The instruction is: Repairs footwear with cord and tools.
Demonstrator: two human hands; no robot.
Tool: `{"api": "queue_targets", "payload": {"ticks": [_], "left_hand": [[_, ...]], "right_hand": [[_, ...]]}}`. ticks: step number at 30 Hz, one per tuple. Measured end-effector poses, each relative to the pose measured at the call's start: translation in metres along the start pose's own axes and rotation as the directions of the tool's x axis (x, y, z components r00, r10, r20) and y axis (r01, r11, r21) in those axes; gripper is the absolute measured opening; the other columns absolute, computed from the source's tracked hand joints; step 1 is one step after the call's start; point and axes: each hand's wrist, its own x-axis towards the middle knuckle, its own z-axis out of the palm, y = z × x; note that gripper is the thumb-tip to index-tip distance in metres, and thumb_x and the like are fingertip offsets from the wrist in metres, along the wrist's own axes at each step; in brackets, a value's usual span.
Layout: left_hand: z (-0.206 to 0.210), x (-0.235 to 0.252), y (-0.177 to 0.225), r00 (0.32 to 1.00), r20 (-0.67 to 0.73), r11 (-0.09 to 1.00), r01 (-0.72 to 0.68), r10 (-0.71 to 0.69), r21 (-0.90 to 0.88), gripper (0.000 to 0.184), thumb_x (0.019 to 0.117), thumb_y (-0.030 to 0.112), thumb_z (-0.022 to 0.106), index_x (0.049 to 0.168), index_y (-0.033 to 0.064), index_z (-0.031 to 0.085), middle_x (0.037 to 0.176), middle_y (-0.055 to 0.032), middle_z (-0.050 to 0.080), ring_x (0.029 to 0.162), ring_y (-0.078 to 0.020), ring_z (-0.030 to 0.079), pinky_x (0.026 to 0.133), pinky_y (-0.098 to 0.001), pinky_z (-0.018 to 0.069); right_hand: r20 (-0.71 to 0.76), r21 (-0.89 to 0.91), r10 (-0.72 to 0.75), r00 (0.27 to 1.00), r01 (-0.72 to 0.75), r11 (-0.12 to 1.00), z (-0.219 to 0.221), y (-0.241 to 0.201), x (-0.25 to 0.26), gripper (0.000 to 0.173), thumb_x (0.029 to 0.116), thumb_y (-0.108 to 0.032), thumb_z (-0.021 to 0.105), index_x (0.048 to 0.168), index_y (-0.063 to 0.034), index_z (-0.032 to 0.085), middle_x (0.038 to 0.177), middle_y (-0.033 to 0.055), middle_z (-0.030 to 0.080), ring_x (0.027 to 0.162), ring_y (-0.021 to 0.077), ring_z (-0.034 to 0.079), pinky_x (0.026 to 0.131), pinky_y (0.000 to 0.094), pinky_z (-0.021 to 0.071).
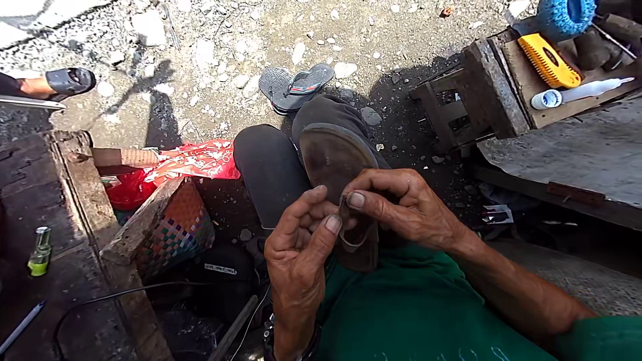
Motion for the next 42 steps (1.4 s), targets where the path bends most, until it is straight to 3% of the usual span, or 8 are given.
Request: {"api": "queue_targets", "payload": {"ticks": [4,7,14,22,25,30,37,42], "left_hand": [[-0.001,0.001,-0.003,0.999,0.033,0.998,0.011,-0.009,-0.059,0.033,0.0965,0.003,0.066,0.129,-0.0031,0.064,0.103,-0.0153,0.074,0.089,-0.0219,0.074,0.082,-0.0366,0.0633],[-0.001,0.001,-0.006,0.999,0.039,0.999,-0.002,0.004,-0.040,0.034,0.0970,0.007,0.067,0.129,-0.0018,0.065,0.102,-0.0122,0.073,0.089,-0.0194,0.073,0.082,-0.0348,0.0630],[0.000,-0.001,-0.006,0.997,0.038,0.996,-0.068,0.066,0.063,0.027,0.0981,0.007,0.065,0.124,-0.0012,0.068,0.102,-0.0078,0.072,0.089,-0.0141,0.071,0.081,-0.0291,0.0613],[0.003,-0.004,-0.004,0.987,0.064,0.952,-0.161,0.149,0.261,0.025,0.0957,0.010,0.067,0.118,0.0008,0.072,0.112,-0.0066,0.070,0.098,-0.0126,0.068,0.085,-0.0260,0.0591],[0.007,-0.004,-0.003,0.985,0.037,0.932,-0.169,0.166,0.321,0.025,0.0924,0.008,0.073,0.115,-0.0019,0.072,0.110,-0.0079,0.072,0.099,-0.0142,0.070,0.087,-0.0265,0.0605],[0.008,-0.006,-0.002,0.983,0.007,0.908,-0.174,0.185,0.381,0.016,0.0944,0.005,0.069,0.108,-0.0005,0.075,0.103,-0.0059,0.073,0.093,-0.0116,0.069,0.080,-0.0237,0.0601],[0.007,-0.005,-0.006,0.979,-0.015,0.864,-0.173,0.204,0.472,0.013,0.0944,0.007,0.067,0.103,-0.0004,0.074,0.095,-0.0039,0.070,0.086,-0.0091,0.067,0.075,-0.0211,0.0590],[0.005,0.005,-0.012,0.967,-0.103,0.852,-0.150,0.231,0.501,0.012,0.0931,0.004,0.062,0.099,-0.0003,0.072,0.089,-0.0014,0.068,0.079,-0.0069,0.065,0.068,-0.0189,0.0559]], "right_hand": [[0.040,0.190,0.079,0.996,-0.085,0.978,-0.002,0.007,-0.001,0.023,0.1071,-0.015,0.052,0.102,-0.0002,0.069,0.080,-0.0032,0.068,0.059,-0.0044,0.053,0.053,0.0121,0.0436],[0.073,0.242,0.060,0.996,-0.076,0.967,-0.007,0.011,-0.003,0.023,0.1072,-0.016,0.054,0.107,0.0013,0.069,0.085,-0.0018,0.071,0.060,-0.0048,0.054,0.051,0.0120,0.0440],[0.047,0.161,-0.044,0.998,0.036,0.986,-0.008,0.009,-0.006,0.021,0.1038,-0.014,0.061,0.112,0.0037,0.069,0.091,-0.0001,0.071,0.067,-0.0047,0.057,0.056,0.0117,0.0473],[-0.014,0.092,-0.086,0.996,0.087,0.992,-0.003,0.007,-0.009,0.018,0.1015,-0.011,0.064,0.109,0.0044,0.070,0.092,0.0019,0.070,0.068,-0.0040,0.057,0.058,0.0117,0.0478],[-0.012,0.094,-0.101,0.995,0.102,0.990,-0.003,0.006,-0.009,0.018,0.1011,-0.010,0.065,0.109,0.0048,0.069,0.093,0.0028,0.070,0.069,-0.0036,0.058,0.059,0.0119,0.0481],[0.001,0.069,-0.120,0.993,0.119,0.990,-0.002,0.007,-0.009,0.018,0.1014,-0.011,0.064,0.107,0.0055,0.070,0.093,0.0043,0.069,0.070,-0.0035,0.057,0.060,0.0113,0.0472],[-0.020,-0.075,-0.144,0.989,0.142,0.987,0.000,0.012,-0.009,0.018,0.1002,-0.013,0.066,0.105,0.0037,0.071,0.093,0.0058,0.069,0.072,-0.0010,0.058,0.061,0.0127,0.0484],[-0.214,-0.445,-0.299,0.930,0.179,0.878,-0.011,0.014,-0.004,0.021,0.0983,-0.016,0.068,0.108,0.0017,0.073,0.096,0.0061,0.068,0.070,-0.0014,0.055,0.058,0.0117,0.0451]]}}
